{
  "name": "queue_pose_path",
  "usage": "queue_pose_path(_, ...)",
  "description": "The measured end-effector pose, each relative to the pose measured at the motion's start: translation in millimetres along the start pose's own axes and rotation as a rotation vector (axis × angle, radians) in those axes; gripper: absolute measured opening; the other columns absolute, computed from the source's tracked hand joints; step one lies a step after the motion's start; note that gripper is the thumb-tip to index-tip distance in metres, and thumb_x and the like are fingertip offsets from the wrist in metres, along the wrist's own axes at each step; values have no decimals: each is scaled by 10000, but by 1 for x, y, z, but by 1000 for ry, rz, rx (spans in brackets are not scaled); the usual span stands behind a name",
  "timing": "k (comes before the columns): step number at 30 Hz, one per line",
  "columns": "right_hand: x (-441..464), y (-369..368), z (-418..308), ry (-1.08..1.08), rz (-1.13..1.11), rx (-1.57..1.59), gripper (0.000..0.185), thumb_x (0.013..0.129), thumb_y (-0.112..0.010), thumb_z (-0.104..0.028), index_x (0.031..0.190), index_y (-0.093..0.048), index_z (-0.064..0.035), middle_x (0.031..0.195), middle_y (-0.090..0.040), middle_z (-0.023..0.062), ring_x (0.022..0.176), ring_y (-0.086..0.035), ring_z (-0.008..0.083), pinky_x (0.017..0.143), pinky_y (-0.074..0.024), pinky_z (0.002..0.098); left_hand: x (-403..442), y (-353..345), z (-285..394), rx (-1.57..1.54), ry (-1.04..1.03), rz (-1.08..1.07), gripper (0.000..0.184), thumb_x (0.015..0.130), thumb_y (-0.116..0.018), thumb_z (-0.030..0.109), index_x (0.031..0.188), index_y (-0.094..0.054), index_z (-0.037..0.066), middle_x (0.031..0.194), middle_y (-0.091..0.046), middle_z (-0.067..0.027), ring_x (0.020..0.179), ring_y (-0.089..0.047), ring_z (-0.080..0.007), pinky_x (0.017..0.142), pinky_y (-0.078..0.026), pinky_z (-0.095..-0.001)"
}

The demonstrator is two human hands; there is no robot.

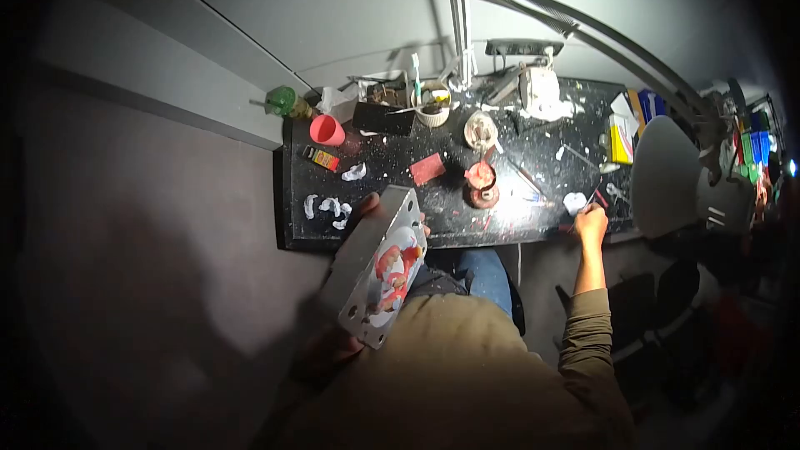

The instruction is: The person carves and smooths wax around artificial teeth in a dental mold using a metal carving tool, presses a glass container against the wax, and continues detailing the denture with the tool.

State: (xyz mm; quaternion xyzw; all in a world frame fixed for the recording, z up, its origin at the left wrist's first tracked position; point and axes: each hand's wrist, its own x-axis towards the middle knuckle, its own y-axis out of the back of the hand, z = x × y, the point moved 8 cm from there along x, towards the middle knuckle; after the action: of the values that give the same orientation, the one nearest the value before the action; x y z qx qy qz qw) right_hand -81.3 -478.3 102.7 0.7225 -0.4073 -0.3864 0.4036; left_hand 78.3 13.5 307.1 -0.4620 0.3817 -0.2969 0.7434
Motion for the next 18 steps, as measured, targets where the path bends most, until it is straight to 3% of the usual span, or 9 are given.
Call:
queue_pose_path(4,-101,19,11,13,53,-39,138,937,-735,-83,915,-644,19,838,-723,247,849,-740,429,766,-557,474,-3,9,36,73,83,-12,1039,847,-687,600,1571,-233,8,1430,-540,-278,1269,-613,-407,1010,-560,-538)
queue_pose_path(7,-196,16,68,-32,169,-8,163,926,-755,-75,903,-630,27,840,-723,222,808,-752,385,752,-560,451,-4,17,68,153,169,-31,1103,825,-717,584,1597,-183,6,1448,-524,-287,1278,-611,-408,1019,-560,-530)
queue_pose_path(10,-333,-9,143,-279,292,69,144,947,-718,-62,889,-610,14,714,-683,137,623,-721,257,610,-556,412,-1,22,99,249,257,-80,1170,803,-747,568,1624,-133,3,1467,-507,-296,1287,-609,-410,1029,-560,-521)
queue_pose_path(12,-441,-40,177,-654,219,236,112,969,-689,-50,884,-616,-40,739,-712,94,539,-713,201,438,-571,365,2,23,113,308,305,-110,1218,788,-767,558,1642,-100,1,1480,-496,-302,1293,-608,-410,1035,-560,-515)
queue_pose_path(14,-537,-56,153,-820,156,260,108,977,-671,-46,887,-615,-28,748,-711,106,550,-720,200,448,-590,363,8,22,118,364,339,-145,1266,774,-786,547,1659,-66,-1,1492,-486,-308,1299,-607,-411,1041,-560,-509)
queue_pose_path(18,-685,-94,123,-930,153,223,122,924,-690,39,858,-611,-26,760,-726,117,579,-736,215,493,-619,381,22,25,121,479,290,-145,1367,744,-826,526,1695,1,-4,1517,-464,-320,1311,-605,-413,1053,-560,-497)
